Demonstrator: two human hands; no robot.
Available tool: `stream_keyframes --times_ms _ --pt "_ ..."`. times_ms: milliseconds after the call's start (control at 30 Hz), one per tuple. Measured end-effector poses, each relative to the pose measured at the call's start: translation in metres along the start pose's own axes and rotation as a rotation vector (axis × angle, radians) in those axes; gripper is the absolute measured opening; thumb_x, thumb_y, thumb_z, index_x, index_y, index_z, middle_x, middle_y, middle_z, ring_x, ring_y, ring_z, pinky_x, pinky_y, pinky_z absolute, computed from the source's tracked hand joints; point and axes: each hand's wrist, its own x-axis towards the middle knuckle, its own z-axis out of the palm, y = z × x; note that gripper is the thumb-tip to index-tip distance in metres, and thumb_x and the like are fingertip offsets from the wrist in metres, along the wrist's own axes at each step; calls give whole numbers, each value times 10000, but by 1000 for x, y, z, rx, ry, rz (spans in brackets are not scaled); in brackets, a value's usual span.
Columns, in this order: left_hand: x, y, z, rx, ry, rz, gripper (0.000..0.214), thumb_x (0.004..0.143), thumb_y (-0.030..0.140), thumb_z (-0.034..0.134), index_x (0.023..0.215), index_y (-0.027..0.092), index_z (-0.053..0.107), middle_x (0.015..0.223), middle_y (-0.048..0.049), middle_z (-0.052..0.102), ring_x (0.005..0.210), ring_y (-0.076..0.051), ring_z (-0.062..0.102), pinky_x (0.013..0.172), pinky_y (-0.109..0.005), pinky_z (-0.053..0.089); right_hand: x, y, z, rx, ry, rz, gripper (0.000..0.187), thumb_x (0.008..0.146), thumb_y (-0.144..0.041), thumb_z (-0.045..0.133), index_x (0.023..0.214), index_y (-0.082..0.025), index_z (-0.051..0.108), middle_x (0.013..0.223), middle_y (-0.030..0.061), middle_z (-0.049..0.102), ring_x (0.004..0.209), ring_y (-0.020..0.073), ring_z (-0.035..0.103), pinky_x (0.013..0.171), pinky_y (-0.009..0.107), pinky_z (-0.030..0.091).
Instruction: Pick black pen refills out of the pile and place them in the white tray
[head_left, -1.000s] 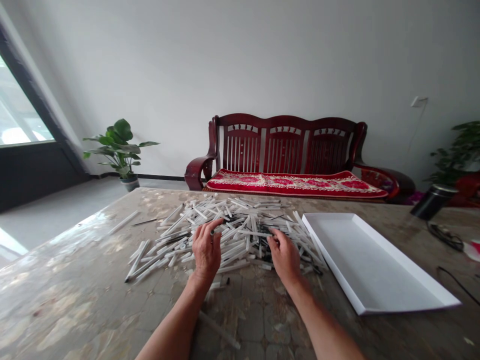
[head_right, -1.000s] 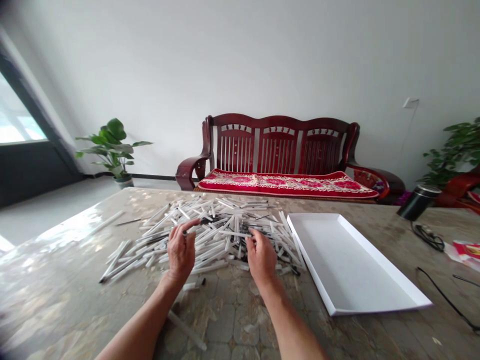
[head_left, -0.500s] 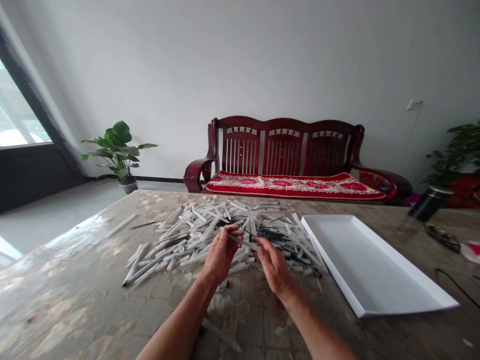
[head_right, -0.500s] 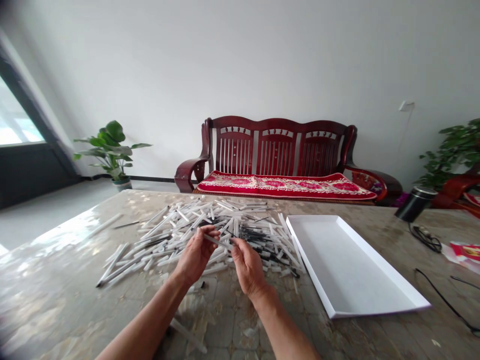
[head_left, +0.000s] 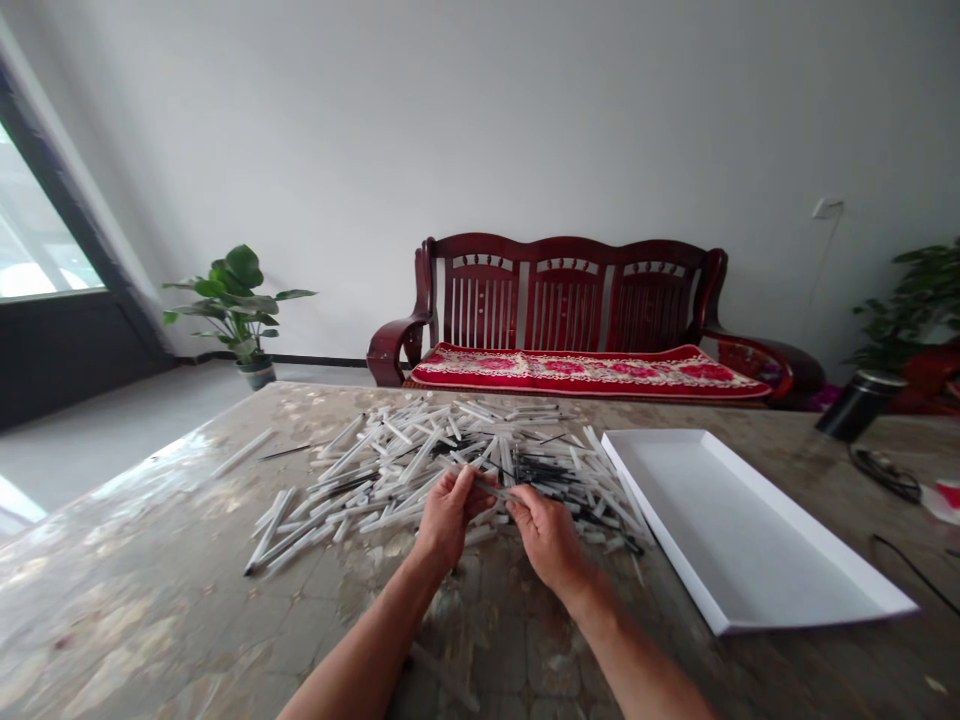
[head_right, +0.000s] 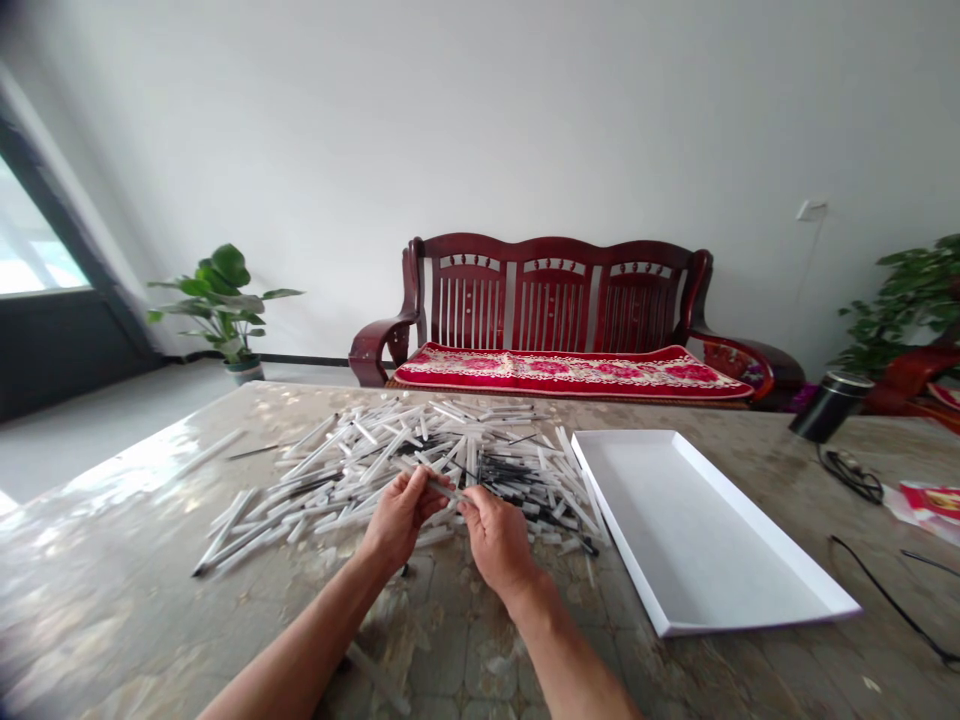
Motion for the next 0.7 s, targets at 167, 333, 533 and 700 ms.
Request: stream_keyframes --times_ms 167,333,533,700 --pt "3 5 -5 115 58 116 437 695 574 738 733 170 577 696 -12 696 625 -136 664 606 -255 546 0 7 -5 -173 86 -23 204 933 -273 525 1050 -236 688 959 61 741 921 225 683 778 285 479" --pt "-1 -4 -4 457 -41 287 381 849 570 547 768 200 583 598 40 574 597 -140 602 633 -270 496 4 9 -12 -148 236 -31 224 909 -293 542 1057 -216 692 1030 89 708 1009 253 628 899 357 472" --pt "-7 -6 -5 1149 -147 587 260 917 395 515 766 228 643 735 -9 653 695 -171 614 646 -269 448 3 3 -9 281 214 119 299 948 -461 488 974 -209 646 795 27 677 697 173 604 645 256 481" --pt "-12 -1 -5 1454 -215 758 202 944 328 512 920 251 698 827 -32 709 778 -191 661 665 -265 461 4 -1 -9 350 224 148 335 910 -512 528 809 -204 611 625 -29 549 566 133 487 527 222 395"
